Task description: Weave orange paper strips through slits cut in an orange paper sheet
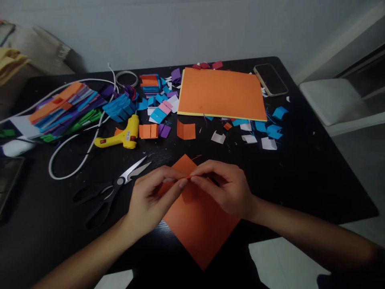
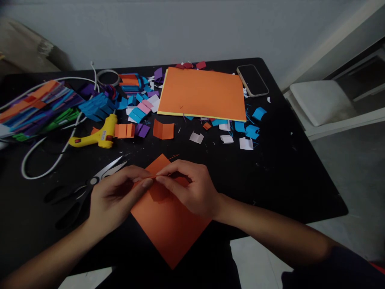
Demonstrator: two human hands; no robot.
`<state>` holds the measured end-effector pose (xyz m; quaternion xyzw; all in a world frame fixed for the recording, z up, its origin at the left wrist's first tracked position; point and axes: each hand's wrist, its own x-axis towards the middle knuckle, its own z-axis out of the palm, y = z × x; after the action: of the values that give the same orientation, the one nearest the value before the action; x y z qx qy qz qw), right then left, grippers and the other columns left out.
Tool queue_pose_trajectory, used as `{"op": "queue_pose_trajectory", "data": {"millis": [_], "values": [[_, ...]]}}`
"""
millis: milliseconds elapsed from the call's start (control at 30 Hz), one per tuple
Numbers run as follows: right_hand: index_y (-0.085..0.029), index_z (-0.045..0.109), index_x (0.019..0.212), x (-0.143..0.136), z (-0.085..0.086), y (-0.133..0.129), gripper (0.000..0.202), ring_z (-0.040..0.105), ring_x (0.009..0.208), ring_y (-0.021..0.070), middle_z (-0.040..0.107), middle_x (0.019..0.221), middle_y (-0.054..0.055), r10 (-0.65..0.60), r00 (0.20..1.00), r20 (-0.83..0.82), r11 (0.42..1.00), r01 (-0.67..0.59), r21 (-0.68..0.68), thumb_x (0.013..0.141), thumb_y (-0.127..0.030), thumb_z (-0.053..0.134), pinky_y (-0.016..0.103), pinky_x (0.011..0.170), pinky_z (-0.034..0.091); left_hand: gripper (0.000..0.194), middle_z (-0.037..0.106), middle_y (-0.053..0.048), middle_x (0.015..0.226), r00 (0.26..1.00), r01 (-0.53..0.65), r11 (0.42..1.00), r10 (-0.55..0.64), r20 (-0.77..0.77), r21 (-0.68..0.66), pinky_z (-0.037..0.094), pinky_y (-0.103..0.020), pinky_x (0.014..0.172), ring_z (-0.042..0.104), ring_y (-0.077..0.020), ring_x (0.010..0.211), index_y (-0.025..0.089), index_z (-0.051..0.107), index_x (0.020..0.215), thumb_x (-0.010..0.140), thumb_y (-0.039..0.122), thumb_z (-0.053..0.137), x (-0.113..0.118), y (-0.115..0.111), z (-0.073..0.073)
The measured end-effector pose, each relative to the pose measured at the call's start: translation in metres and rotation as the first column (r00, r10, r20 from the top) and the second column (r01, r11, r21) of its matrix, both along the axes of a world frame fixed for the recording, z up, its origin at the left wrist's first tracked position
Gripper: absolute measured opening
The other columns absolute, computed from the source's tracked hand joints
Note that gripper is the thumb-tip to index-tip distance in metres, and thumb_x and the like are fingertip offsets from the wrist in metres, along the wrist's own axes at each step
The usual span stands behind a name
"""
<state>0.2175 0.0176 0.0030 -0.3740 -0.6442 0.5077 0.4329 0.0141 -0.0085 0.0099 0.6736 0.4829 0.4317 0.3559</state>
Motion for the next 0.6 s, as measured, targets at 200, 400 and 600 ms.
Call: {"op": "queue_pose_trajectory", "data": {"millis": [200,400,600], "values": [[-0.022,0.078,0.093,-0.0002,-0.0006,-0.0004,0.002,0.076,0.082,0.0161,0.079,0.089,0.003,-0.005,1.0,0.008,0.999,0.005,0.033,0.093,-0.021,0.076,0.028,0.076,0.062,0.007,0.076,-0.002,0.084,0.999,0.009,1.0,-0.008,0.042,-0.02,0.056,-0.024,0.064,0.07,-0.013,0.073,0.02,0.074,0.092,0.093,0.014,0.072,-0.0004,-0.0006,-0.0013],[-0.023,0.078,0.094,0.0,-0.0005,0.0004,0.003,0.076,0.082,0.0164,0.08,0.09,0.002,-0.008,1.0,0.03,0.997,0.005,0.083,0.093,-0.02,0.076,0.029,0.077,0.062,0.006,0.075,-0.001,0.081,0.999,-0.003,0.999,0.004,0.033,-0.04,0.055,-0.022,0.062,0.068,-0.0121,0.07,0.02,0.073,0.091,0.093,0.015,0.071,-0.0005,0.0,-0.001],[-0.023,0.078,0.094,-0.0001,-0.0003,0.0003,0.004,0.076,0.081,0.0171,0.081,0.09,0.003,0.007,1.0,0.025,0.996,-0.009,0.092,0.093,-0.021,0.076,0.03,0.077,0.063,0.006,0.075,-0.001,0.08,1.0,0.006,1.0,-0.006,0.008,-0.01,0.055,-0.022,0.064,0.069,-0.0118,0.07,0.02,0.073,0.091,0.093,0.014,0.071,-0.0014,-0.0002,-0.0011]]}}
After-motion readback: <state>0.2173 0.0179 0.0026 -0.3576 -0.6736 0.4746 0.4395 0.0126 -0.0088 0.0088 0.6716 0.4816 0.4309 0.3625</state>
